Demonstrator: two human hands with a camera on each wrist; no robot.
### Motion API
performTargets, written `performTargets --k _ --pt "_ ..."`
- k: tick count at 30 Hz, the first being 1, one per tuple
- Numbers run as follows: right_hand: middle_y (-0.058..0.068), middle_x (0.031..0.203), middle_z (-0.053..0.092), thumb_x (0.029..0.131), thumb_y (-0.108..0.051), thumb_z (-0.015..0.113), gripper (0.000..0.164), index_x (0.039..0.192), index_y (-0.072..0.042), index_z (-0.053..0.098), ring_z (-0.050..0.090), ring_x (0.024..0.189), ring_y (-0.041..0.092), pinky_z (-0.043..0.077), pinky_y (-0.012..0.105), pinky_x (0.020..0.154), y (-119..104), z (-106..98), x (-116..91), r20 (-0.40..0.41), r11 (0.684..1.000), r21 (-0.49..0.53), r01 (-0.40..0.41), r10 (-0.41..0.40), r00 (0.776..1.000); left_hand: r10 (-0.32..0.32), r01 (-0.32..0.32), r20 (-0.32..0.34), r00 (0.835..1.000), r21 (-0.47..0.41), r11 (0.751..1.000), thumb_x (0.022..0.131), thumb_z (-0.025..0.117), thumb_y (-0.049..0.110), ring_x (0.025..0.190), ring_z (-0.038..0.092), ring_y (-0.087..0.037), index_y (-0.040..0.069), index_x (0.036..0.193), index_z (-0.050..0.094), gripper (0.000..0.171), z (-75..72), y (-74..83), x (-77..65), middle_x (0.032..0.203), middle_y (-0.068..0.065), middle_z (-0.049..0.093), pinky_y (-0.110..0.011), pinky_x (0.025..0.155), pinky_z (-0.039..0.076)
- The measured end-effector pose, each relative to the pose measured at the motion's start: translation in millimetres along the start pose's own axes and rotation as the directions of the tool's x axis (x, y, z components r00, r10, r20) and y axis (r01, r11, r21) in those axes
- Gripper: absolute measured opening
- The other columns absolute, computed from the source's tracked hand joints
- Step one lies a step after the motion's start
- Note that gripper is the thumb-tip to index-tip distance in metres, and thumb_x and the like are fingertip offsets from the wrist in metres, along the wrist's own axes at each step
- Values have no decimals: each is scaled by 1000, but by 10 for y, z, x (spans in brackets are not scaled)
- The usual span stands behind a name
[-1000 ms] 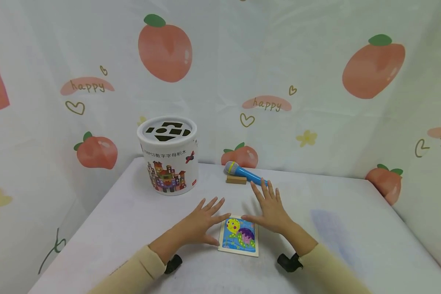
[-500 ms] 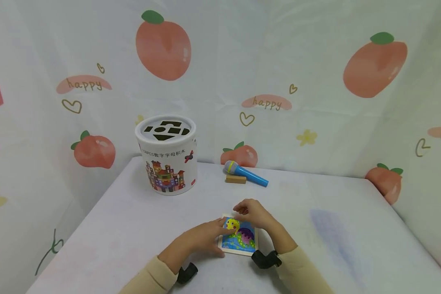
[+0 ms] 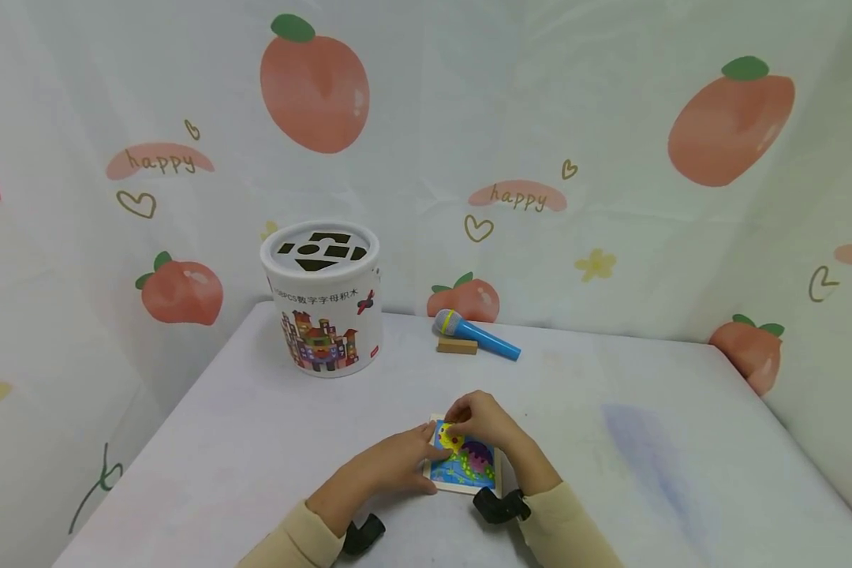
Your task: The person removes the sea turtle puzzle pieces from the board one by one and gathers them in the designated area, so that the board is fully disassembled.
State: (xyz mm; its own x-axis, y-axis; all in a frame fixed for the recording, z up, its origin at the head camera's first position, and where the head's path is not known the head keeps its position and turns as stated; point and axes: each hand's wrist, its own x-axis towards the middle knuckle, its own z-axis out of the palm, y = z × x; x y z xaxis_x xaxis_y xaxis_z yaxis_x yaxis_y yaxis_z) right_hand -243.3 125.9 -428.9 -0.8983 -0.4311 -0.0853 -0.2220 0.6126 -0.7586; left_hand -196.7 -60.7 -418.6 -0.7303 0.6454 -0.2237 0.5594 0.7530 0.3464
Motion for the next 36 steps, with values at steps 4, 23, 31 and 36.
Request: performTargets --k 4,23,31,36 --pt "6 81 67 79 -4 71 12 90 1 70 56 69 9 54 24 67 -23 18 -8 -29 1000 -16 -2 1 1000 1 -1 1 1000 5 1000 80 70 39 137 35 -29 27 130 56 53 -8 12 -9 148 -16 35 -42 106 39" --pt "8 88 60 82 3 64 14 95 5 70 51 72 11 48 19 62 -88 44 -73 -25 995 -93 33 -36 999 -8 8 -7 1000 5 1000 80 68 39 137 35 -32 29 130 56 52 53 27 21 148 -20 33 -44 102 42" --pt "7 85 55 85 2 60 7 88 3 66 51 73 12 49 22 63 -58 102 -49 -65 995 -90 36 -42 997 -6 7 -12 1000 27 1000 81 67 40 137 35 -31 29 130 56 51 69 38 23 148 -20 34 -43 103 42" --pt "6 86 55 87 -2 59 6 88 0 64 50 75 13 49 24 67 -37 116 -30 -79 996 -85 23 -30 996 -5 5 -9 1000 32 999 82 67 40 137 35 -30 29 130 55 51 62 46 16 148 -19 34 -43 103 42"
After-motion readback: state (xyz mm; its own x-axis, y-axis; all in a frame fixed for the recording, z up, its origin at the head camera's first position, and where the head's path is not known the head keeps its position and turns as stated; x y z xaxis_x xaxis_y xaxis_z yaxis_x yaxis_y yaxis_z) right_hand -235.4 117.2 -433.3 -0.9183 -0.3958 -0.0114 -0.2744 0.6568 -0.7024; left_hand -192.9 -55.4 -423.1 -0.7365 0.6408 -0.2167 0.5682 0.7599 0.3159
